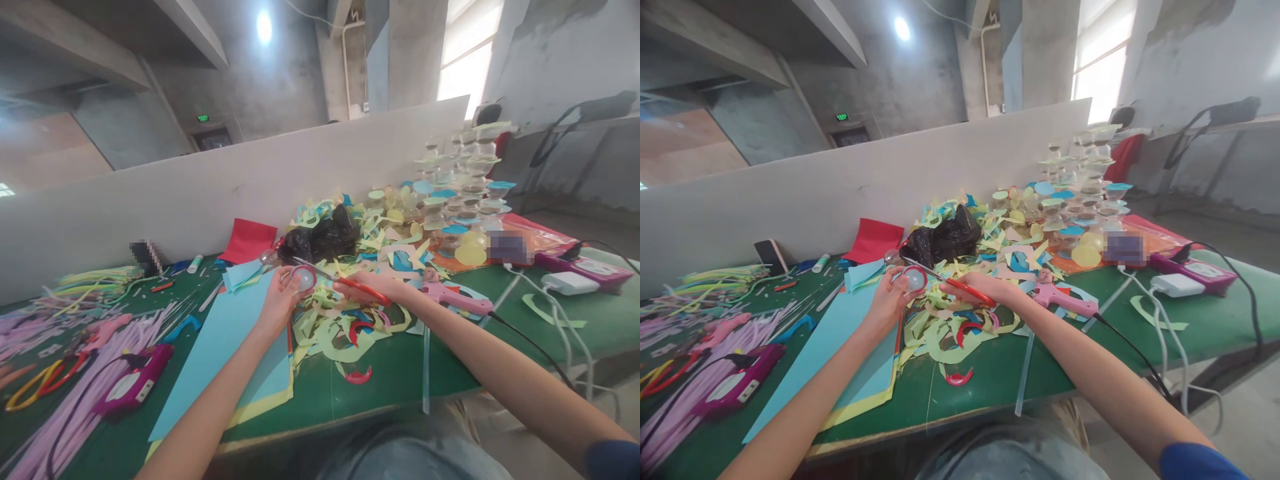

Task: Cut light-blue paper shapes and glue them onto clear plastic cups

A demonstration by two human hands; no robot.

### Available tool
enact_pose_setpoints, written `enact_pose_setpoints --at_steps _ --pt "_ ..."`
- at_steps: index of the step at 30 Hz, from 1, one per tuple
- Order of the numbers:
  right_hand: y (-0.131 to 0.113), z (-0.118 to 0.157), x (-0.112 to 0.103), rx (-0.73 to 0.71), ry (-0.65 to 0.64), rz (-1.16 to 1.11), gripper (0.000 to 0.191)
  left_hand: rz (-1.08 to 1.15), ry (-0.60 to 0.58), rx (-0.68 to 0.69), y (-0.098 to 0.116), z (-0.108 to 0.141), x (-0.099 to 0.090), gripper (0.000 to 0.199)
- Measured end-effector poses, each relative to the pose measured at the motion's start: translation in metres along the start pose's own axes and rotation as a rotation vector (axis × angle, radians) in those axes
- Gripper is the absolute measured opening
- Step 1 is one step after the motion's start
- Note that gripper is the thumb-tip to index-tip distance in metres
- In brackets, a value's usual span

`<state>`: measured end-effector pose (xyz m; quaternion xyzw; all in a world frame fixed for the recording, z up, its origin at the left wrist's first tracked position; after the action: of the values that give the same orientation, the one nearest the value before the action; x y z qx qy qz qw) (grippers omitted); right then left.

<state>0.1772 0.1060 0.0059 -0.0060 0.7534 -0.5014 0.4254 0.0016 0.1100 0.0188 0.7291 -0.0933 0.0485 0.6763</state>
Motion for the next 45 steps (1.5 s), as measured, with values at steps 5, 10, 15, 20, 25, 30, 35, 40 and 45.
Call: enact_pose_setpoints --at_steps 5,10,15,20,25,30,35,40,45 --pt "0.014 -0.005 -0.005 0.082 0.015 0.057 0.060 -0.022 -0.018 -0.077 -0.010 -0.007 0.001 0.047" --pt "0.023 -0.008 -0.016 0.171 0.044 0.208 0.061 -0.060 -0.005 -0.107 -0.015 -0.021 -0.007 0.050" --pt "0.028 0.001 -0.017 0.274 -0.001 0.355 0.054 -0.069 0.011 -0.136 -0.019 -0.028 -0.016 0.056" --pt "0.028 0.008 -0.012 0.334 -0.057 0.296 0.046 -0.051 0.059 -0.173 -0.017 -0.022 -0.023 0.051" --pt "0.025 0.006 -0.007 0.377 -0.114 0.349 0.041 -0.024 0.023 -0.259 -0.020 -0.017 -0.019 0.048" --pt "0.033 0.005 -0.006 0.415 -0.137 0.379 0.042 -0.043 -0.034 -0.312 -0.025 -0.016 -0.014 0.044" --pt "0.042 0.009 -0.004 0.444 -0.125 0.402 0.041 -0.006 -0.040 -0.351 -0.033 -0.011 -0.015 0.046" --pt "0.050 0.016 -0.003 0.441 -0.092 0.398 0.038 0.019 -0.024 -0.356 -0.033 -0.004 -0.013 0.048" --pt "0.047 0.018 -0.006 0.435 -0.071 0.379 0.036 -0.024 -0.031 -0.320 -0.025 -0.001 -0.009 0.046"
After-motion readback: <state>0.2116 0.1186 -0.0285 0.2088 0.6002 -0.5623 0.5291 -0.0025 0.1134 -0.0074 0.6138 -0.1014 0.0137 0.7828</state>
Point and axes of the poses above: each hand's wrist, its own z-axis away from the middle knuckle, its own x-axis out of the palm, y = z × x, the point moved 9 cm from there along -z, towards the middle knuckle, and after that the axes turned 10 degrees about -x, right-handed, at the moved point
